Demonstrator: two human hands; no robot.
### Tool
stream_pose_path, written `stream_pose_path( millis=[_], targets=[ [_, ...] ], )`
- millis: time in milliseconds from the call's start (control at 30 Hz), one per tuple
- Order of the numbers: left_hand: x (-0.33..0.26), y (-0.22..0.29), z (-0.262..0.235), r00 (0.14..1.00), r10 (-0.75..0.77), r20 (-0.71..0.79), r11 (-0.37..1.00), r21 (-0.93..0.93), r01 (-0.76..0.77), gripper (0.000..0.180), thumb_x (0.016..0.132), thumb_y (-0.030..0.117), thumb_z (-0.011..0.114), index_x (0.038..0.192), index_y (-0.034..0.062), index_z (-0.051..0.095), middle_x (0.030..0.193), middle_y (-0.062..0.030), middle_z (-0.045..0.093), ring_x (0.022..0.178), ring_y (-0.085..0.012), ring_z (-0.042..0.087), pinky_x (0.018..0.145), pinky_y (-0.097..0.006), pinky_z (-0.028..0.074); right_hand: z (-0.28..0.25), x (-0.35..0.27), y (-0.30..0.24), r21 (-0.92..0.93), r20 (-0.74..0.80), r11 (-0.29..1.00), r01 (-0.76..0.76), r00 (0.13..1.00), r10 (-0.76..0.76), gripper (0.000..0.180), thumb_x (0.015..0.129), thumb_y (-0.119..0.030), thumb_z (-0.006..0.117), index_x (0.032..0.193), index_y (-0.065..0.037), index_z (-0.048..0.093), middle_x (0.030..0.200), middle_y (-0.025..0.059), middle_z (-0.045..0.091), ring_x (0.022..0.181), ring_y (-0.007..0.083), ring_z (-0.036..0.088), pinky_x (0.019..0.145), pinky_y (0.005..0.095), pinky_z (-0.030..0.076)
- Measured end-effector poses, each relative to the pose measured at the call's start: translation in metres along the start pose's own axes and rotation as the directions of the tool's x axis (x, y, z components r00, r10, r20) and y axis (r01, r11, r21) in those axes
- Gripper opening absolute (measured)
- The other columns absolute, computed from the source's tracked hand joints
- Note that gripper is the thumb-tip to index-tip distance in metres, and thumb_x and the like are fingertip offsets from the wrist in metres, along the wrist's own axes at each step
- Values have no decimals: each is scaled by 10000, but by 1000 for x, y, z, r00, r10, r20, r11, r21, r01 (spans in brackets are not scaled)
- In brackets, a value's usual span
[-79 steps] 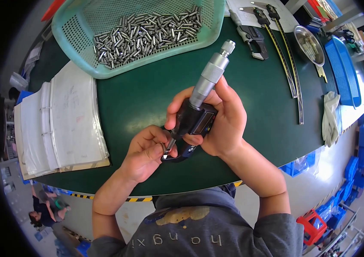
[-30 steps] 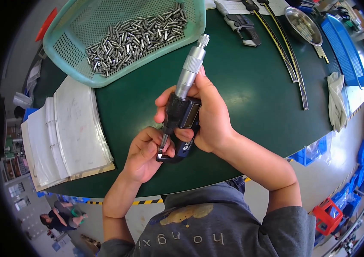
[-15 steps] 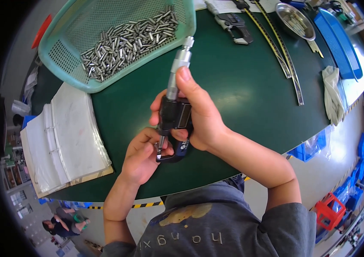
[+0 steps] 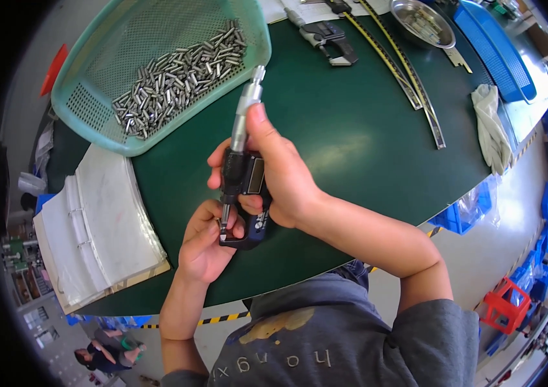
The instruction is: Measuring the diameter of metal rods with a micrometer and recording the data on an inspection sheet.
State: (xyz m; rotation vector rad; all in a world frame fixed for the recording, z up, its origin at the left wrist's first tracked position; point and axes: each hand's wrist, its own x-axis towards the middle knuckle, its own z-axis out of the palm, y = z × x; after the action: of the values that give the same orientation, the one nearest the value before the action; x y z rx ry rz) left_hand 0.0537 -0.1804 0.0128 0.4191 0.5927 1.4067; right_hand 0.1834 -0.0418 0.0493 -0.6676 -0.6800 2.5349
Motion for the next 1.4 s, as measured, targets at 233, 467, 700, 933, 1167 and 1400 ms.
stream_pose_path(
  millis=[233, 467, 700, 933, 1167, 1400],
  targets=[
    [-1, -1, 0, 1000, 6, -14, 998, 64, -5, 183, 943, 178, 529, 1041, 25, 508, 944, -71, 567, 945, -170, 585, 845, -312, 453, 0, 0, -2, 14, 30, 998, -67, 997, 66, 795, 878, -696, 267, 896, 28, 594, 746, 147, 624, 422, 126, 457, 368, 232, 329],
    [-1, -1, 1, 1000, -6, -11, 999, 50, 6, 188, 940, 174, 539, 1049, 24, 511, 947, -66, 573, 944, -167, 589, 851, -306, 457, 0, -2, -1, -39, 24, 999, -10, 1000, 11, 766, 842, -709, 371, 857, 20, 605, 737, 148, 627, 430, 124, 474, 366, 226, 333],
    [0, 2, 4, 997, -42, -65, 997, 59, 45, 255, 929, 206, 520, 1092, 10, 498, 965, -84, 579, 960, -179, 589, 860, -316, 460, -2, 0, 0, -65, -2, 998, -6, 1000, 6, 734, 837, -707, 407, 833, -1, 607, 729, 136, 625, 426, 118, 475, 368, 227, 338],
    [1, 4, 5, 991, -49, -125, 999, -27, 46, 267, 898, 179, 543, 1099, 9, 497, 976, -94, 585, 972, -202, 598, 864, -339, 470, -4, 0, 2, -31, 41, 999, 16, 999, -15, 727, 839, -697, 400, 867, -2, 612, 740, 126, 628, 400, 120, 447, 381, 240, 347],
    [0, -2, -8, 995, -71, -71, 992, -107, 63, 243, 892, 89, 573, 1115, 17, 509, 1003, -84, 582, 976, -203, 610, 866, -333, 479, -14, 4, 7, 56, 81, 998, 1, 997, -6, 771, 849, -732, 304, 890, -17, 590, 746, 123, 621, 357, 121, 383, 335, 233, 297],
    [4, -6, -1, 992, -90, -91, 995, -47, 86, 192, 939, 121, 534, 1114, 45, 510, 986, -44, 580, 952, -139, 595, 852, -282, 471, -25, 15, 8, 129, 177, 990, 48, 982, -71, 725, 864, -730, 307, 833, -46, 545, 712, 127, 576, 371, 147, 406, 310, 249, 297]
  ],
)
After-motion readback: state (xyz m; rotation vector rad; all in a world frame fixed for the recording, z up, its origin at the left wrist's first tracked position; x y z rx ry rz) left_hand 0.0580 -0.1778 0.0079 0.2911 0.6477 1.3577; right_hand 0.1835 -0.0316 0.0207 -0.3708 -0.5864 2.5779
